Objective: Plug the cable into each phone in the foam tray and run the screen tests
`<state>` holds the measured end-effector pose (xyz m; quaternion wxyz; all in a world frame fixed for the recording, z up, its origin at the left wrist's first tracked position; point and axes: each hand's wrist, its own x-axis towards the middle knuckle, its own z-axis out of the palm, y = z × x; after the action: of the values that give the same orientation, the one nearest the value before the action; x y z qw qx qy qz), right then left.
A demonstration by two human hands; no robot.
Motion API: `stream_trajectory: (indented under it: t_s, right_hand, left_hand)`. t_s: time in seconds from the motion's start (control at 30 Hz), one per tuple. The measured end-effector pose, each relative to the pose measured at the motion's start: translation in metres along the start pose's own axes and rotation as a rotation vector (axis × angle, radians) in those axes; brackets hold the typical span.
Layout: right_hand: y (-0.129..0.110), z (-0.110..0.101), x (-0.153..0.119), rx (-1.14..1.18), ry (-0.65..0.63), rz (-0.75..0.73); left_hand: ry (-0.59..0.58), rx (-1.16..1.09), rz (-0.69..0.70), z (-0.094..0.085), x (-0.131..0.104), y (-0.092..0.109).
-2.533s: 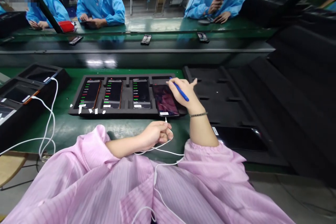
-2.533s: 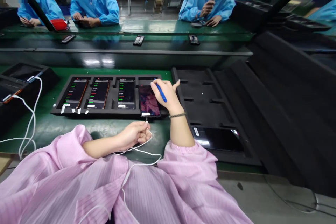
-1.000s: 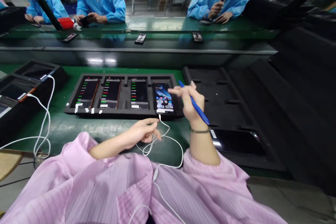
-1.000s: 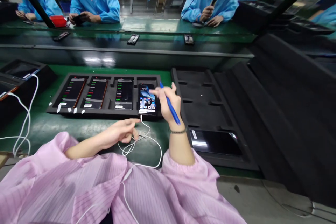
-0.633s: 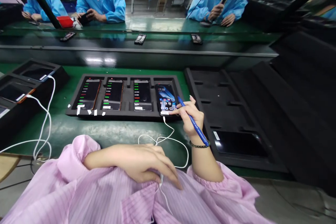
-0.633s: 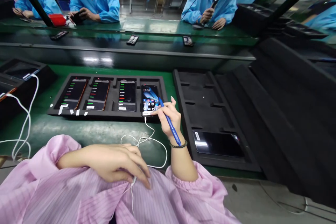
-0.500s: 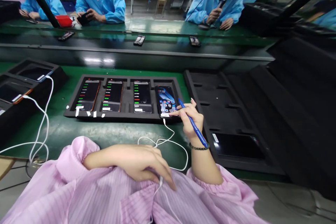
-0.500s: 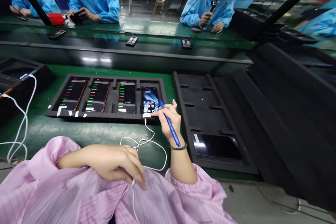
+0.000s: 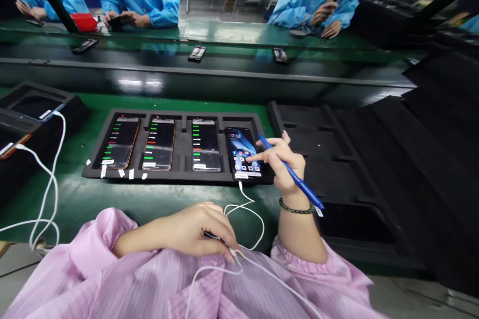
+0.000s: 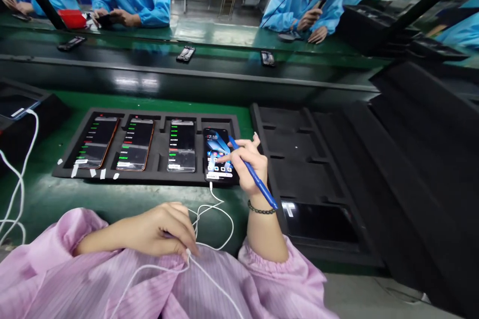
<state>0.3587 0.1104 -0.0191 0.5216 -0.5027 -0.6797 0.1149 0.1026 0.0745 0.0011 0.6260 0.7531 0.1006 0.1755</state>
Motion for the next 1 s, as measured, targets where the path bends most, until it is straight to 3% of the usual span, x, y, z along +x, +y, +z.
stream_trajectory:
  t_s: [0.2, 0.33, 0.47, 0.7, 0.93, 1.0]
  right_hand:
    - [-0.002, -0.008, -0.018, 0.148, -0.073, -0.030]
    - [0.000, -0.006, -0.019, 0.082, -0.094, -0.021]
    - [0.001, -0.004, -0.017, 0.027, -0.083, 0.015]
    - [0.003, -0.005, -0.019, 0.042, 0.010, -0.015]
    - [0.007, 0.001, -0.015, -0.190, -0.045, 0.162]
    - [0.008, 0.004, -0.015, -0.286, -0.010, 0.189]
  left_hand:
    - [0.074, -0.108, -0.024, 0.000, -0.001, -0.007]
    - [0.118, -0.127, -0.044, 0.001, -0.002, -0.011]
    - [0.088, -0.128, -0.120, 0.001, -0.001, -0.008]
    - [0.123, -0.179, -0.107, 0.002, 0.001, -0.007]
    - [0.119, -0.159, -0.138, 0.003, 0.001, -0.008]
    - [0.126, -0.149, -0.130, 0.003, 0.001, -0.009]
